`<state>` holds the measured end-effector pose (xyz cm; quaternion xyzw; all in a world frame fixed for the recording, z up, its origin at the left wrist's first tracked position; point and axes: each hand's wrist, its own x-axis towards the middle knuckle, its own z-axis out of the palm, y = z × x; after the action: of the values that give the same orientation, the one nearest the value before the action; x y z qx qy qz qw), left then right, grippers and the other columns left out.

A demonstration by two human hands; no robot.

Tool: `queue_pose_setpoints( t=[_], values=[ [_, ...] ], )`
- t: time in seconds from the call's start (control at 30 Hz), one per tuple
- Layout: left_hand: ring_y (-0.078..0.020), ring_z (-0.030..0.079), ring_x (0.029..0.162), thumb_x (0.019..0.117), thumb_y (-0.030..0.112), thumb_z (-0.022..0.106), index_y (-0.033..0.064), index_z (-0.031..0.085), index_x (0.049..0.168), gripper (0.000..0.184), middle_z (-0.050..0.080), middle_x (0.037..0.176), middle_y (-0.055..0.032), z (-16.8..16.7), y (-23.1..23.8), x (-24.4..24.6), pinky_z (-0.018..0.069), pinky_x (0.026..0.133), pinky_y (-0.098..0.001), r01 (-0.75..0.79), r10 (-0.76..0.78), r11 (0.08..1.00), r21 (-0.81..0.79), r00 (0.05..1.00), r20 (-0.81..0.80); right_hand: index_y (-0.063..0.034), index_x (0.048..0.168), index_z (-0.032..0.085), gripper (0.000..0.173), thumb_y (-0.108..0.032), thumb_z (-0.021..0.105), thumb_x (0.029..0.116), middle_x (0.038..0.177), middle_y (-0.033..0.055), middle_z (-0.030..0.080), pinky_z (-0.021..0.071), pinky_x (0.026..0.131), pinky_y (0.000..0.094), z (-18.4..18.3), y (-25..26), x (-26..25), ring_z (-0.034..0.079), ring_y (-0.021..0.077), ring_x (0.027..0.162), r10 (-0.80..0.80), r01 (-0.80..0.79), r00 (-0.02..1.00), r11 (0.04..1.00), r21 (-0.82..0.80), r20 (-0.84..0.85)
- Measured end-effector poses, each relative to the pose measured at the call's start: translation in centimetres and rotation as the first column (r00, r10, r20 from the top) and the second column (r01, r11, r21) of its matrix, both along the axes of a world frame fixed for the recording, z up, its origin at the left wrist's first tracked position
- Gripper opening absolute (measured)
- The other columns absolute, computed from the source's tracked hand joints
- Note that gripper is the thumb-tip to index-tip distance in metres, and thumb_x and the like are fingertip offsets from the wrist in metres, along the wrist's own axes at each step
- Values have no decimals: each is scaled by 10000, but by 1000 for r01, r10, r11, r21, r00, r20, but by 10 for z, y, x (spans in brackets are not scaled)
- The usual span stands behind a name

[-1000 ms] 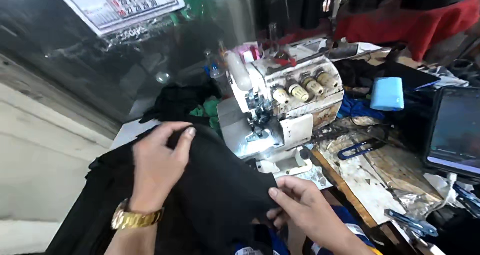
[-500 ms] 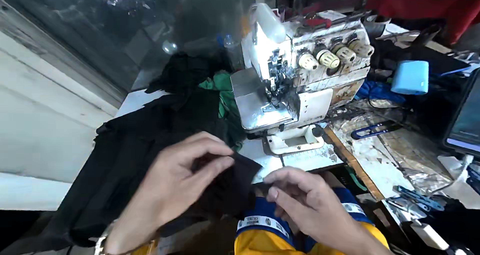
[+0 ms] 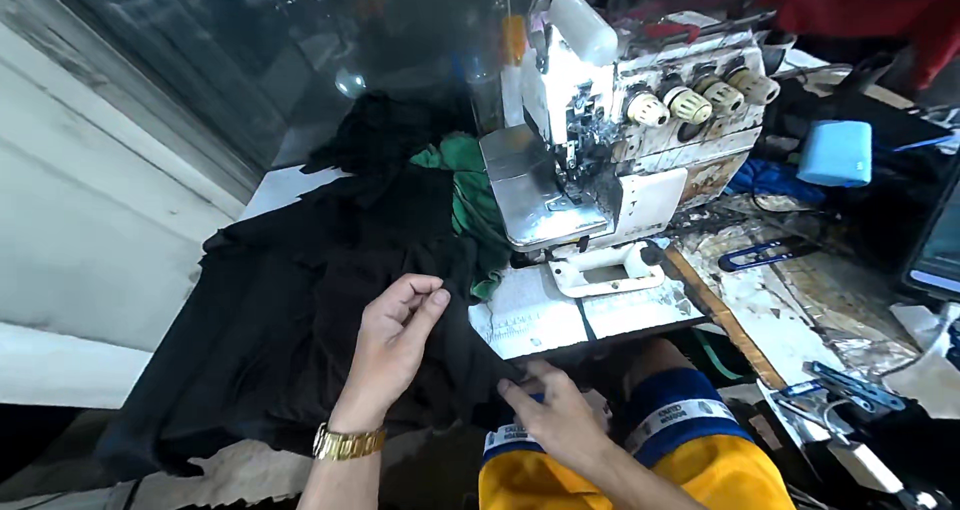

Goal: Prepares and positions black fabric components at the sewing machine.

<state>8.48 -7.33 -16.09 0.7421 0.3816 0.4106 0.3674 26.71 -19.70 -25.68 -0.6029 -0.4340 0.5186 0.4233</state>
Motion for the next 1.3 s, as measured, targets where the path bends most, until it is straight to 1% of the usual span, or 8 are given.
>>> queue_pose_setpoints(
  t=[0.17, 0.47, 0.63, 0.7, 0.87, 0.97, 1.1, 1.3],
  values=[
    [-118, 622, 748, 1032, 227, 582, 132, 697, 1095, 163, 663, 872, -14, -6, 5, -10, 548, 667, -253, 10, -3, 999, -54, 991, 132, -121, 991, 706, 217, -330, 741, 948, 954, 6, 709, 644, 704, 329, 15, -31, 38, 710, 135, 821, -34, 28, 999, 980, 198, 26],
    [-77, 640, 786, 1018, 239, 610, 147, 710, 1091, 154, 679, 908, 9, -7, 7, -8, 568, 709, -232, 10, 15, 995, -99, 970, 242, -104, 1120, 635, 136, -155, 630, 994, 922, 37, 706, 592, 647, 288, 52, -34, 93, 682, 159, 761, -127, 101, 991, 918, 384, 43],
    [-89, 639, 777, 1002, 224, 635, 136, 714, 1080, 142, 684, 889, 5, -8, 3, -4, 558, 713, -230, -21, 29, 999, -44, 981, 190, -226, 1211, 706, 283, -151, 668, 941, 1105, -91, 719, 633, 724, 258, 55, -36, 111, 701, 51, 859, -125, -100, 883, 892, 442, 453],
    [-92, 641, 771, 1002, 227, 634, 135, 714, 1078, 143, 686, 884, 2, -7, 3, -2, 557, 708, -231, -28, 33, 999, -31, 985, 168, -238, 1079, 752, 187, -174, 635, 947, 1063, -104, 700, 608, 710, 236, 62, -38, 119, 669, 15, 860, -267, -108, 776, 836, 538, 571],
    [-95, 649, 773, 1004, 282, 635, 146, 715, 1084, 176, 692, 880, 3, -11, 5, -2, 563, 714, -252, -46, 47, 999, -15, 992, 118, -183, 846, 765, 184, -96, 634, 941, 1091, -46, 726, 480, 1107, 474, 80, -28, 130, 641, 173, 1158, -524, -204, 656, 571, 795, 544],
    [-117, 658, 771, 1003, 310, 641, 134, 716, 1081, 207, 697, 882, -11, -14, 6, -4, 572, 717, -266, -45, 45, 999, -1, 994, 105, -239, 854, 774, 249, -103, 592, 957, 1114, -107, 727, 335, 1197, 582, 52, -26, 138, 613, 161, 1219, -427, -321, 589, 656, 683, 687],
    [-118, 669, 775, 997, 293, 645, 124, 717, 1082, 203, 709, 880, -11, -15, 5, -3, 575, 716, -254, -53, 51, 998, 27, 996, 74, -301, 1130, 756, 246, -281, 547, 1001, 1212, -181, 698, 248, 1221, 614, 51, -37, 143, 558, 74, 1300, -299, -293, 593, 785, 546, 747],
    [-135, 648, 719, 993, 300, 642, 108, 722, 1049, 216, 689, 826, -21, -18, 6, -1, 554, 652, -251, -57, 55, 997, 49, 997, 54, -278, 1191, 719, 289, -344, 731, 910, 1073, -80, 682, 416, 1065, 531, 75, -13, 149, 606, 149, 1110, -212, -299, 452, 879, 371, 866]
  ],
)
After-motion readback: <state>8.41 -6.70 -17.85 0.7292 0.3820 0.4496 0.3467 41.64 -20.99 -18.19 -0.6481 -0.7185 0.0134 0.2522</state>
